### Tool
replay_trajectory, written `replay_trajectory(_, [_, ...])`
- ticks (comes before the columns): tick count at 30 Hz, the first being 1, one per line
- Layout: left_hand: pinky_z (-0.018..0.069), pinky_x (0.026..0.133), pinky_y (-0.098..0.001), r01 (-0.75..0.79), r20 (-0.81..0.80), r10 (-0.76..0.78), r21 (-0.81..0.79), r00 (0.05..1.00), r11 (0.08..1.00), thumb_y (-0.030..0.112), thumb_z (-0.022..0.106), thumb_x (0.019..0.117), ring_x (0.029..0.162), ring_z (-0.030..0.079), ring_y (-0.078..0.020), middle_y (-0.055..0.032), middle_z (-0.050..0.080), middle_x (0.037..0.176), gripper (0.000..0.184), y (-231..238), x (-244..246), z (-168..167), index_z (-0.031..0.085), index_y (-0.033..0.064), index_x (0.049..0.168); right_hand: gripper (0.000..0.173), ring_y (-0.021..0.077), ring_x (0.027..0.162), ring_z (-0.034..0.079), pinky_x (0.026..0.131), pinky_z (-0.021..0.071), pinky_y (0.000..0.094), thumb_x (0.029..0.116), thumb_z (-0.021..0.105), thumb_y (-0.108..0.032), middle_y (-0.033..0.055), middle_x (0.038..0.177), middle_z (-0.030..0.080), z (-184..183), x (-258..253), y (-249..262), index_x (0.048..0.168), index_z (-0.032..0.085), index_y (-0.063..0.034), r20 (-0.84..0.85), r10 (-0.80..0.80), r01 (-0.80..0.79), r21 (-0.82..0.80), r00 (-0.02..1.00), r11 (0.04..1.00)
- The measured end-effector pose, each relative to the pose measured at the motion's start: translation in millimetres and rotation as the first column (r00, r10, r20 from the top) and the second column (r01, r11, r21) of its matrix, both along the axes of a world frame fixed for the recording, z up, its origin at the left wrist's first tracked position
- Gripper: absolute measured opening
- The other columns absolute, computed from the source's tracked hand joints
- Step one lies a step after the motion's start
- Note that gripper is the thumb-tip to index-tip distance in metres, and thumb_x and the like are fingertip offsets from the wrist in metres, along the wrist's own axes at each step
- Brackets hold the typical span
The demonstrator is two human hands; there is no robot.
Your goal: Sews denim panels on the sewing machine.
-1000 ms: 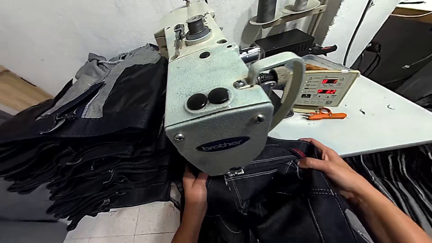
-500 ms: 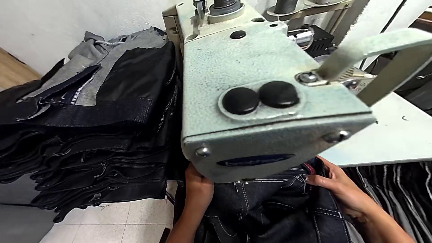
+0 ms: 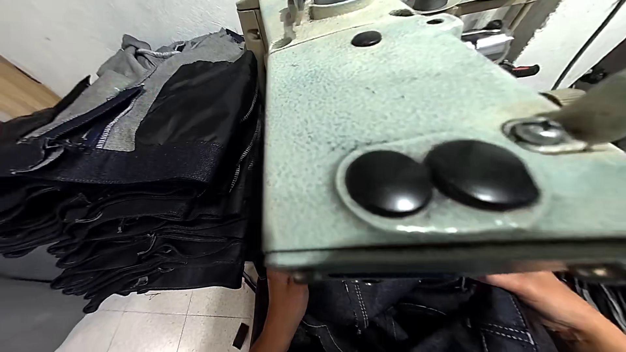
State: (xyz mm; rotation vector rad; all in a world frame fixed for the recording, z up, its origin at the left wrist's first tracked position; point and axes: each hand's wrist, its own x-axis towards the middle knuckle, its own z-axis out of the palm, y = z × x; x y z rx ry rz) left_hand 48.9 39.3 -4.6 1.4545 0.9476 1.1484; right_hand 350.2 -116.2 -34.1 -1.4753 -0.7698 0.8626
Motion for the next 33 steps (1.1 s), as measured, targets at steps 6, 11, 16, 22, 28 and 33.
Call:
replay_trajectory(6, [0.0581, 0.091, -0.0235, 0.082, -0.045, -0.083, -0.024, 0.996, 0.996, 0.016, 0.069, 0.0904, 0.098, 0.069, -0.0008, -0.0003, 0.073, 0.101, 0.037, 8.7, -10.0, 3.8, 0.059, -0.0071, 0.118, 0.073, -0.0012, 0.093, 0.071, 0.079, 0.0607, 0.0191, 0.06, 0.089, -0.038, -0.0137, 0.104, 0.074, 10.7, 8.7, -7.0, 0.126, 0.061, -0.0264, 0.045, 0.139, -0.14, 0.031, 0.989, 0.99])
replay_trajectory(11, [0.0602, 0.074, -0.032, 0.143, -0.561, -0.088, 0.056, 0.823, 0.988, 0.04, 0.067, 0.0937, 0.079, 0.07, -0.0072, -0.003, 0.074, 0.088, 0.046, 14.0, -41.1, 29.1, 0.07, -0.0009, 0.113, 0.076, 0.0039, 0.098, 0.071, 0.083, 0.0614, 0.0251, 0.0629, 0.085, -0.03, -0.0081, 0.11, 0.073, 2.3, 20.0, -15.5, 0.134, 0.058, -0.0224, 0.126, 0.252, -0.245, -0.066, 0.96, 0.967])
replay_trajectory(16, [0.0561, 0.058, -0.0356, 0.232, -0.749, 0.037, 0.251, 0.662, 0.94, 0.029, 0.072, 0.0936, 0.062, 0.063, -0.017, -0.0084, 0.066, 0.078, 0.038, -13.2, -60.7, 65.9, 0.063, -0.0042, 0.112, 0.069, 0.0099, 0.09, 0.07, 0.076, 0.0601, 0.0318, 0.0649, 0.074, -0.01, 0.0009, 0.104, 0.071, -1.8, 2.2, 4.9, 0.131, 0.054, -0.0119, 0.222, 0.089, -0.06, -0.134, 0.971, 0.989])
replay_trajectory(22, [0.0553, 0.058, -0.0311, 0.399, -0.778, -0.021, 0.299, 0.628, 0.867, 0.02, 0.071, 0.094, 0.064, 0.064, -0.0163, -0.0108, 0.068, 0.083, 0.021, -40.8, -60.0, 86.6, 0.072, 0.0008, 0.1, 0.092, 0.0166, 0.103, 0.067, 0.087, 0.0567, 0.0423, 0.0702, 0.081, -0.047, 0.0072, 0.121, 0.066, 4.9, -10.6, 20.3, 0.148, 0.046, -0.0116, 0.33, 0.084, -0.062, -0.077, 0.94, 0.995])
replay_trajectory(28, [0.0606, 0.066, -0.0482, 0.459, -0.822, 0.35, 0.548, 0.449, 0.699, 0.056, 0.065, 0.0894, 0.083, 0.074, -0.0336, -0.0161, 0.073, 0.089, 0.056, -33.6, -18.3, 64.9, 0.076, 0.0011, 0.093, 0.032, 0.0397, 0.08, 0.068, 0.069, 0.0483, 0.0647, 0.1083, 0.046, -0.025, 0.0197, 0.084, 0.069, -13.7, -24.0, 28.0, 0.114, 0.068, -0.0022, 0.614, -0.071, 0.244, -0.203, 0.786, 0.948])
replay_trajectory(33, [0.0553, 0.087, -0.0572, 0.471, -0.984, 0.111, 0.163, 0.136, 0.867, 0.078, 0.045, 0.091, 0.107, 0.07, -0.0423, -0.0262, 0.072, 0.109, 0.092, -27.4, 14.2, 70.5, 0.071, -0.0071, 0.115, 0.035, 0.0257, 0.077, 0.06, 0.073, 0.0479, 0.0478, 0.1094, 0.048, -0.027, 0.0154, 0.081, 0.06, -38.5, -27.4, 22.2, 0.102, 0.064, 0.0036, 0.272, 0.004, 0.097, -0.36, 0.962, 0.928])
